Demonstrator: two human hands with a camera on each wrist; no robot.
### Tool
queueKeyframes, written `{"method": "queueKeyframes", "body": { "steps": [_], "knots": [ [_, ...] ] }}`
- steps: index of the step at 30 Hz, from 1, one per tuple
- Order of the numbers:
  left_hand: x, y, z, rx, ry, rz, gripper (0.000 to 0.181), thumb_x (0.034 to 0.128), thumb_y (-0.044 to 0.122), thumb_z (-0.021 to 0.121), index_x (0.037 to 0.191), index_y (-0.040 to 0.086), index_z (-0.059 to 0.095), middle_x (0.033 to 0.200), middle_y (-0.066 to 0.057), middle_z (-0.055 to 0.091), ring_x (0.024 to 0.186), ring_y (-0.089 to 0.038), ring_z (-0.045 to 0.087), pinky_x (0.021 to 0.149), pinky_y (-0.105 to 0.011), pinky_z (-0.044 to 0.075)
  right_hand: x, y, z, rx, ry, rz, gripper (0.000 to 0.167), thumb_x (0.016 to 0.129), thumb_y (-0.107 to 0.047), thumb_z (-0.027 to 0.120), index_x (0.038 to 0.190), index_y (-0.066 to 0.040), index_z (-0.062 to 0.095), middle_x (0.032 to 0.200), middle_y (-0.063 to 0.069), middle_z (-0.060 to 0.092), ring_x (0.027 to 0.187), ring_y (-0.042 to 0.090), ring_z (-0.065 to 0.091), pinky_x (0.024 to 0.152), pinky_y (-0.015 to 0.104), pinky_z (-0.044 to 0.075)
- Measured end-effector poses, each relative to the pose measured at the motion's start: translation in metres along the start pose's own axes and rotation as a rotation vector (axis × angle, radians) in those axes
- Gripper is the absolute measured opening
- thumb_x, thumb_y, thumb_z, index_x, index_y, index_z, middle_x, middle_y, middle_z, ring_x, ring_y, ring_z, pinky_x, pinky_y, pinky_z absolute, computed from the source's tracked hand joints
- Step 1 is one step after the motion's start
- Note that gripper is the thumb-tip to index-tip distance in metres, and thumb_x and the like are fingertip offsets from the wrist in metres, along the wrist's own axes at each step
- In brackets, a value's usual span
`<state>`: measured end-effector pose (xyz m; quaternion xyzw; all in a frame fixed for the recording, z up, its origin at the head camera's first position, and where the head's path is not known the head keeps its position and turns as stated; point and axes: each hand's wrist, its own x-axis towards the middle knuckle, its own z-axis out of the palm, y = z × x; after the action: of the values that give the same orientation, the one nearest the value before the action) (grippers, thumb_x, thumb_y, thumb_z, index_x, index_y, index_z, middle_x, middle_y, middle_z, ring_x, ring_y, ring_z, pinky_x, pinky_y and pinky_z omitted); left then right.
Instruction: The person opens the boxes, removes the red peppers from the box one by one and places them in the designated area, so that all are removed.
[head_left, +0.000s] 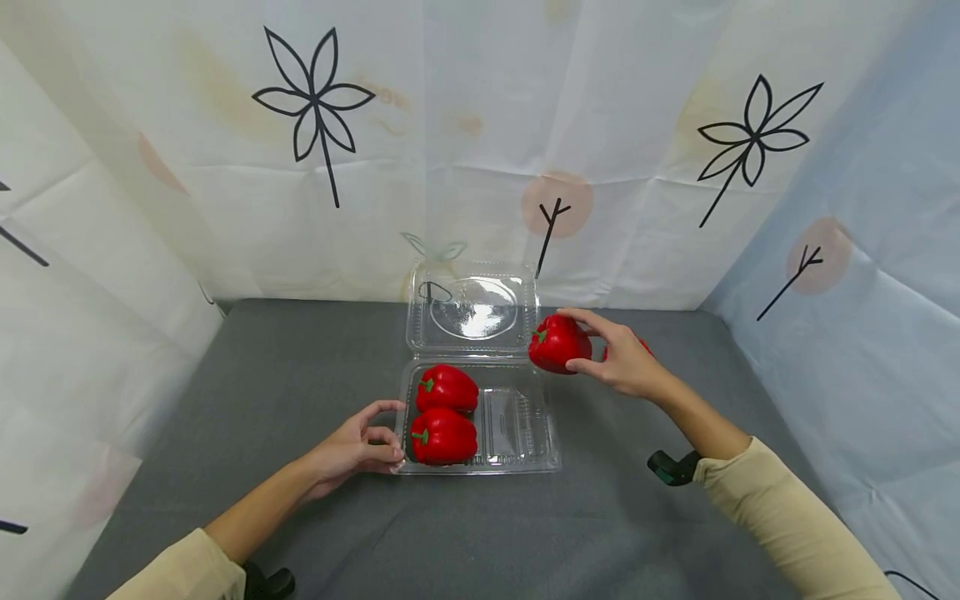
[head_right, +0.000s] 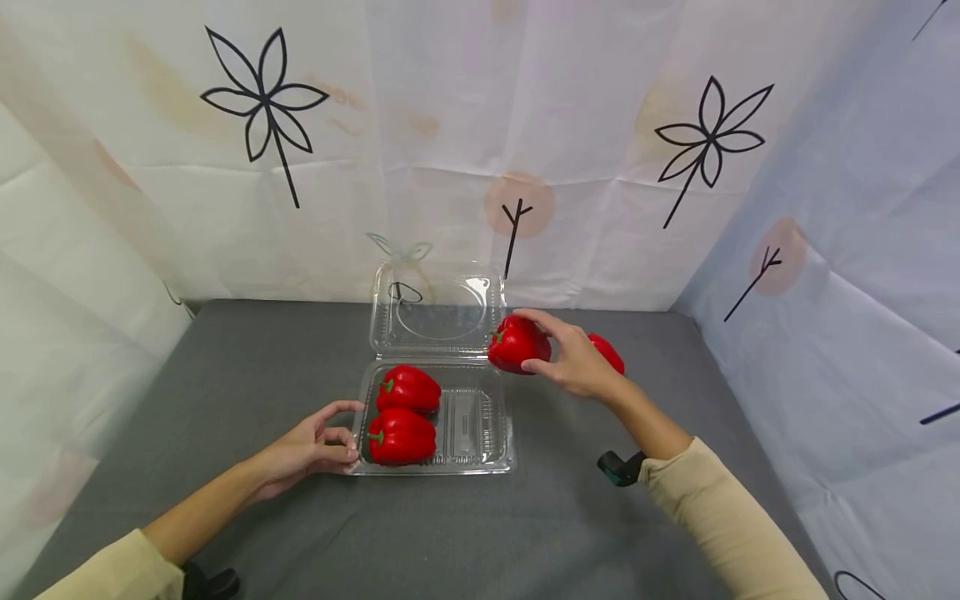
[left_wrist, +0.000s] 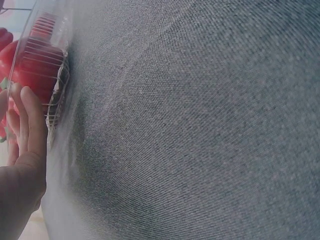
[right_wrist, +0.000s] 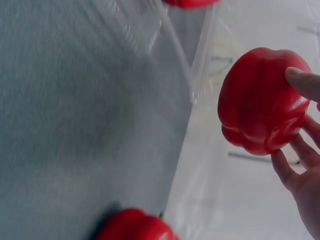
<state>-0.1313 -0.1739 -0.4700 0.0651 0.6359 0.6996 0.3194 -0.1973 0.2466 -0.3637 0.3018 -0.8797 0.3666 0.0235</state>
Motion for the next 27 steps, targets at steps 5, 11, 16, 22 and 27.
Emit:
{"method": "queueKeyframes", "body": {
  "steps": [5,11,16,22,27],
  "knots": [
    [0.0,0.001,0.001,-0.001,0.0,-0.004,0.072,0.0924,0.003,0.067,0.149,0.006,0.024,0.087,-0.004,0.065,0.082,-0.02,0.067,0.083,-0.039,0.056,-0.003,0.018,-0.008,-0.02,0.069,0.029,0.07,0.081,-0.003,0.08,0.143,-0.006,0.048,0.136,0.02,0.055,0.11,0.044,0.061,0.075,0.05,0.058],
    [-0.001,0.001,0.001,0.001,0.0,-0.006,0.07,0.0929,0.003,0.066,0.149,0.006,0.024,0.087,-0.004,0.065,0.082,-0.021,0.067,0.083,-0.039,0.056,-0.006,0.033,-0.01,-0.032,0.094,0.064,0.07,0.081,-0.002,0.08,0.143,-0.004,0.047,0.14,0.023,0.051,0.11,0.049,0.061,0.083,0.059,0.054],
    [-0.001,0.001,0.001,0.004,0.0,-0.006,0.07,0.0929,0.003,0.066,0.149,0.006,0.024,0.087,-0.004,0.065,0.082,-0.02,0.067,0.083,-0.039,0.056,-0.007,0.04,-0.008,-0.055,0.102,0.089,0.07,0.081,-0.003,0.079,0.143,-0.004,0.047,0.139,0.024,0.051,0.109,0.049,0.06,0.085,0.06,0.053],
    [-0.001,0.001,0.0,0.002,0.004,-0.013,0.069,0.0931,0.003,0.066,0.148,0.006,0.025,0.087,-0.005,0.064,0.082,-0.021,0.067,0.083,-0.038,0.056,-0.009,0.049,0.001,-0.067,0.091,0.123,0.069,0.082,-0.004,0.079,0.143,-0.003,0.046,0.139,0.025,0.051,0.109,0.049,0.059,0.086,0.06,0.052],
    [-0.001,0.001,0.001,-0.006,0.008,-0.013,0.07,0.0925,0.002,0.067,0.148,0.006,0.025,0.086,-0.004,0.064,0.081,-0.02,0.067,0.082,-0.039,0.056,-0.011,0.057,0.009,-0.054,0.093,0.147,0.071,0.082,-0.002,0.079,0.144,-0.002,0.043,0.14,0.026,0.05,0.115,0.048,0.056,0.089,0.061,0.05]
  ]
}}
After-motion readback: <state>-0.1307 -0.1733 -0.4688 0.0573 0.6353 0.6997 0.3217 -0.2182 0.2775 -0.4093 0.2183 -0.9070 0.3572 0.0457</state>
